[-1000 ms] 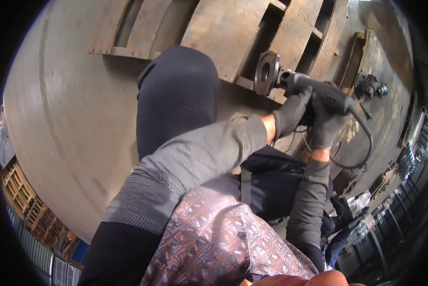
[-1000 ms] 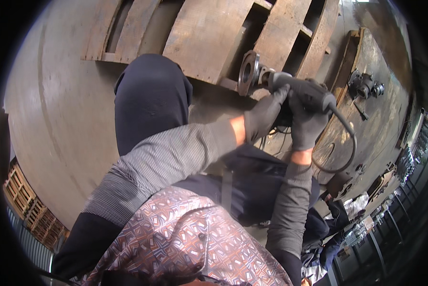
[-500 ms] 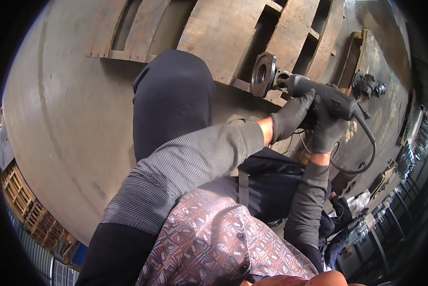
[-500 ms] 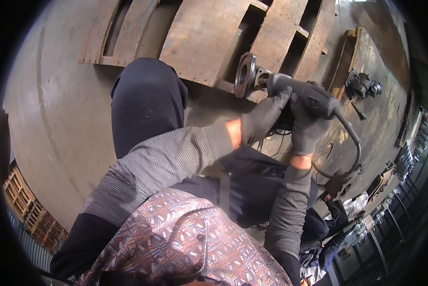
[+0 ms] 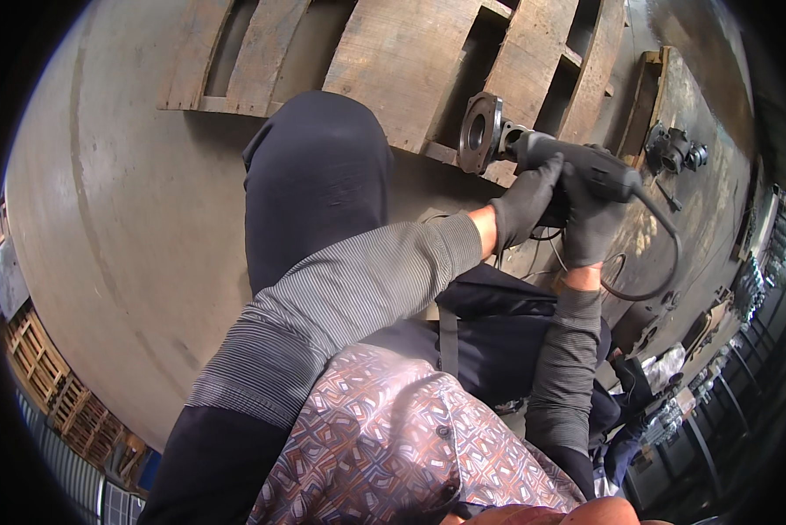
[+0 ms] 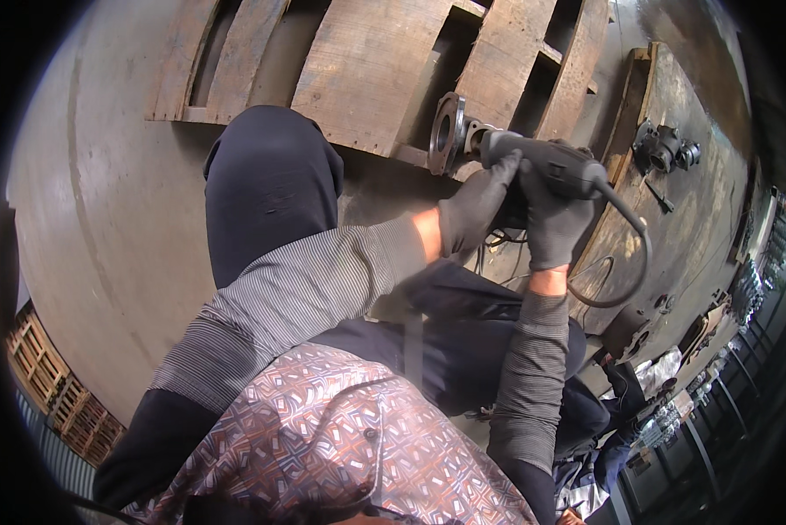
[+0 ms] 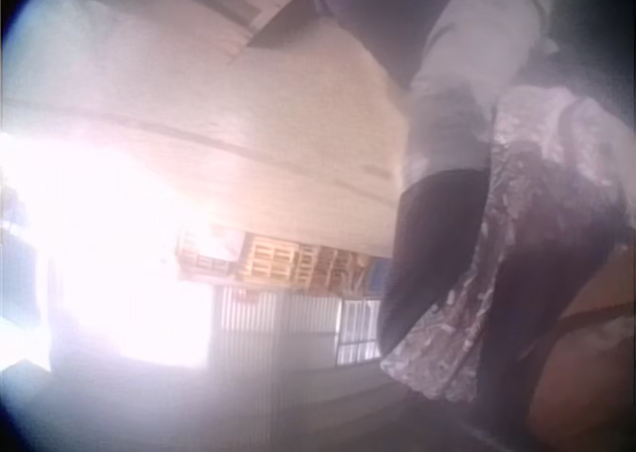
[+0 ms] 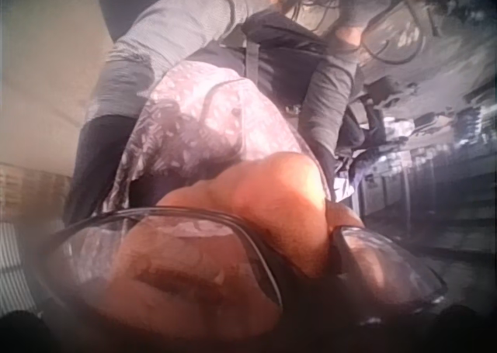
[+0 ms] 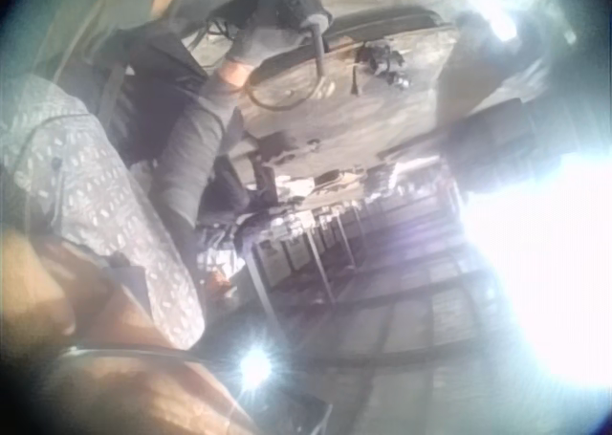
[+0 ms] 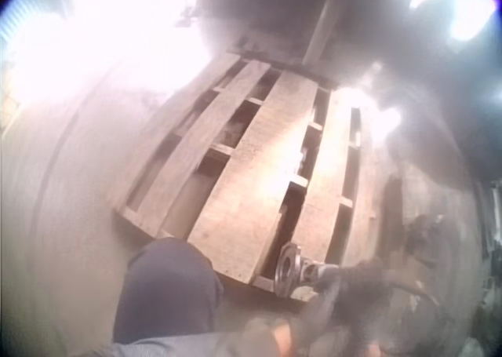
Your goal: The person sits on the floor and uses a die grinder and an angle grinder to smooth the interior and exterior surfaces of a metal engine part. They repeatedly reposition the part on a wooden pallet and switch between tools to finish different areas.
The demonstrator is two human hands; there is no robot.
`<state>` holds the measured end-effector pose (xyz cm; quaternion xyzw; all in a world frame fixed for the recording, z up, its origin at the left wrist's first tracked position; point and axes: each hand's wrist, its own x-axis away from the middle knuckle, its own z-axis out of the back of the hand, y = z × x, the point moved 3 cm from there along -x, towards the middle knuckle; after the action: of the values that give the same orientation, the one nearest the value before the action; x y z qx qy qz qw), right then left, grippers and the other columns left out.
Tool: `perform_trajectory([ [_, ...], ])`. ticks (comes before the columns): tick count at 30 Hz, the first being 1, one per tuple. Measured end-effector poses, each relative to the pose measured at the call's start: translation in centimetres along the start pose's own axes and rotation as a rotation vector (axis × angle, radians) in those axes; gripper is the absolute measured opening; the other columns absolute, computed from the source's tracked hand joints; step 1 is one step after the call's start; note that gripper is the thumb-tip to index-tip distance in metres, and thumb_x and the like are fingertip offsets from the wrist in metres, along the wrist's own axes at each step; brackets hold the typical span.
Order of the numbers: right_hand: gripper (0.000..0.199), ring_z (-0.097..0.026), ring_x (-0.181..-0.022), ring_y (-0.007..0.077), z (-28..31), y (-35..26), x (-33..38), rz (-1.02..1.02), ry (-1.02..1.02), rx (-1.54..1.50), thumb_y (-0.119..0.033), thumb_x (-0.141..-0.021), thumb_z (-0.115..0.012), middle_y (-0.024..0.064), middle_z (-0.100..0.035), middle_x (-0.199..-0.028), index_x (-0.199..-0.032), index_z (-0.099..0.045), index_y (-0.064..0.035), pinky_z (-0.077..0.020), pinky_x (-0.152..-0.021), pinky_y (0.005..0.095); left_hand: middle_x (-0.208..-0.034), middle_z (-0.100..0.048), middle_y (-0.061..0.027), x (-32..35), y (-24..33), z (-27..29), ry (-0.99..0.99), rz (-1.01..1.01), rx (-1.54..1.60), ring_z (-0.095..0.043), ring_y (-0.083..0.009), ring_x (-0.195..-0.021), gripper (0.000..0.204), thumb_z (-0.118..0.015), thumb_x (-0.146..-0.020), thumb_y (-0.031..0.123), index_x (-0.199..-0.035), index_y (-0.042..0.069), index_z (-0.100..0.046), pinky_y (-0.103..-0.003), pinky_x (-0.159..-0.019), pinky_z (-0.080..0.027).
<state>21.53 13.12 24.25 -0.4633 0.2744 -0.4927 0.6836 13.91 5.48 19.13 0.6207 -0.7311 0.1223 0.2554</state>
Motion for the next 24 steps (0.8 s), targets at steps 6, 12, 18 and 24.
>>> perform_trajectory([
  [6,0.06,-0.066,-0.117,0.0219,0.6,-0.7,0.1,0.012,0.0,-0.086,-0.006,-0.083,-0.087,0.0134,-0.068,-0.127,-0.135,-0.059,0.0035,-0.0524,-0.106,0.0357,-0.13,-0.066,-0.011,0.1,0.1,-0.4,-0.16,-0.116,-0.163,-0.063,-0.0182,-0.119,0.068,-0.039,-0.11,0.06,-0.14,0.002,-0.057,-0.035,-0.104,-0.052],
  [12,0.06,-0.065,-0.115,0.0214,0.4,-0.7,-0.1,0.085,0.055,-0.127,-0.007,-0.083,-0.088,0.0121,-0.067,-0.126,-0.135,-0.059,0.0031,-0.051,-0.104,0.0349,-0.122,-0.068,-0.0105,0.1,0.6,-0.6,-0.15,-0.176,-0.218,-0.065,-0.0165,-0.113,0.065,-0.037,-0.111,0.057,-0.136,0.001,-0.06,-0.032,-0.099,-0.054],
  [18,0.062,-0.066,-0.114,0.0218,0.3,-1.1,-0.4,0.104,0.047,0.019,-0.008,-0.082,-0.089,0.0131,-0.067,-0.126,-0.135,-0.059,0.004,-0.0532,-0.103,0.0355,-0.13,-0.066,-0.0089,0.4,0.9,-1.1,-0.153,-0.166,-0.027,-0.059,-0.015,-0.123,0.061,-0.034,-0.113,0.052,-0.14,0.002,-0.058,-0.034,-0.106,-0.05],
  [24,0.061,-0.068,-0.112,0.0213,0.1,-1.3,-0.3,0.002,0.044,0.041,-0.01,-0.083,-0.089,0.0138,-0.069,-0.124,-0.134,-0.059,0.0043,-0.0547,-0.1,0.0342,-0.127,-0.067,-0.0098,0.5,0.9,-0.6,-0.039,-0.011,-0.147,-0.063,-0.0156,-0.115,0.072,-0.034,-0.109,0.063,-0.14,0.003,-0.058,-0.035,-0.097,-0.053],
])
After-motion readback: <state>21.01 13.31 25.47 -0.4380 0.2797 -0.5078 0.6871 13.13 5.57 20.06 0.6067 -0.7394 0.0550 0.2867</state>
